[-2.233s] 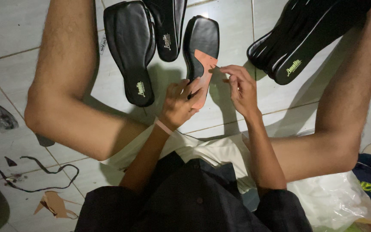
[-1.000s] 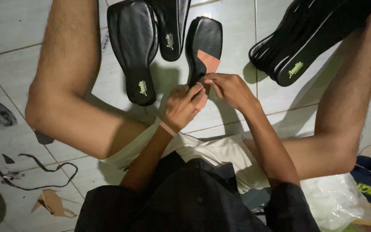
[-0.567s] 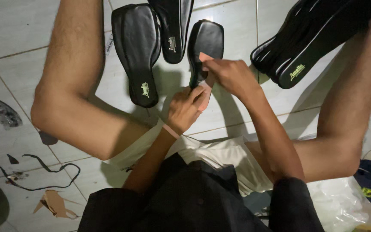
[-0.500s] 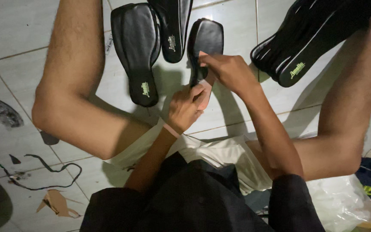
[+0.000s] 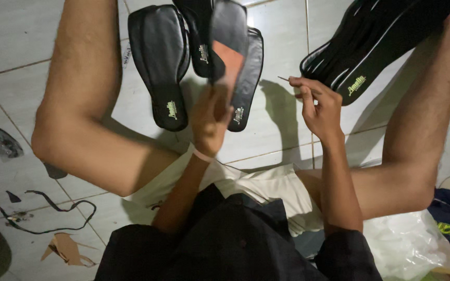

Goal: The person sits on the floor and assembles black platform sandals by inserting pre-cut insoles into the shoe beds. They handle multiple sandals, aligning and pressing each insole into place one at a time.

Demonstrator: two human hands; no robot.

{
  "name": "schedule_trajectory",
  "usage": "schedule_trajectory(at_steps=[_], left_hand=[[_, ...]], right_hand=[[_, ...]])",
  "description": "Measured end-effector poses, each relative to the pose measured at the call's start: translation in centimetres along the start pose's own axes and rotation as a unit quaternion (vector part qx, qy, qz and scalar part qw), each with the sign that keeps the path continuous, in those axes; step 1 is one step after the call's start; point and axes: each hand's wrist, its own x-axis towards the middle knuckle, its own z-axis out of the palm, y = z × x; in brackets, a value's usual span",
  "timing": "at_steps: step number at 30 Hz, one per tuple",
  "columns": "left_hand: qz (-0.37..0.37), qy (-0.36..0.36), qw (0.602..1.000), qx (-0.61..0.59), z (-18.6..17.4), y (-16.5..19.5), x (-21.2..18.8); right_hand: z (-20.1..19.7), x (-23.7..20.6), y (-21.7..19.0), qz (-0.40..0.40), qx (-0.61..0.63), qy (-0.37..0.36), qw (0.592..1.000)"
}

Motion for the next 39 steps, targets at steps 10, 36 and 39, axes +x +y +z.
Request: schedule_trajectory(at_steps=[10,36,39], left_hand=[[-0.081,0.080,0.993,0.045,2.8,-2.5,4.3],[0.133,-0.106,0.976,0.133,0.4,3.4,-1.7],[0.253,-0.258,0.927,0.105,-0.7,1.8,1.1]], right_hand=[[0.8,-0.9,-0.5,0.040,0.061,-0.002,0.997],[1.2,-2.2,0.6,0.033,0.063,0.003,0.997],[1.1,-2.4,0.8,0.043,0.068,0.003,0.997]])
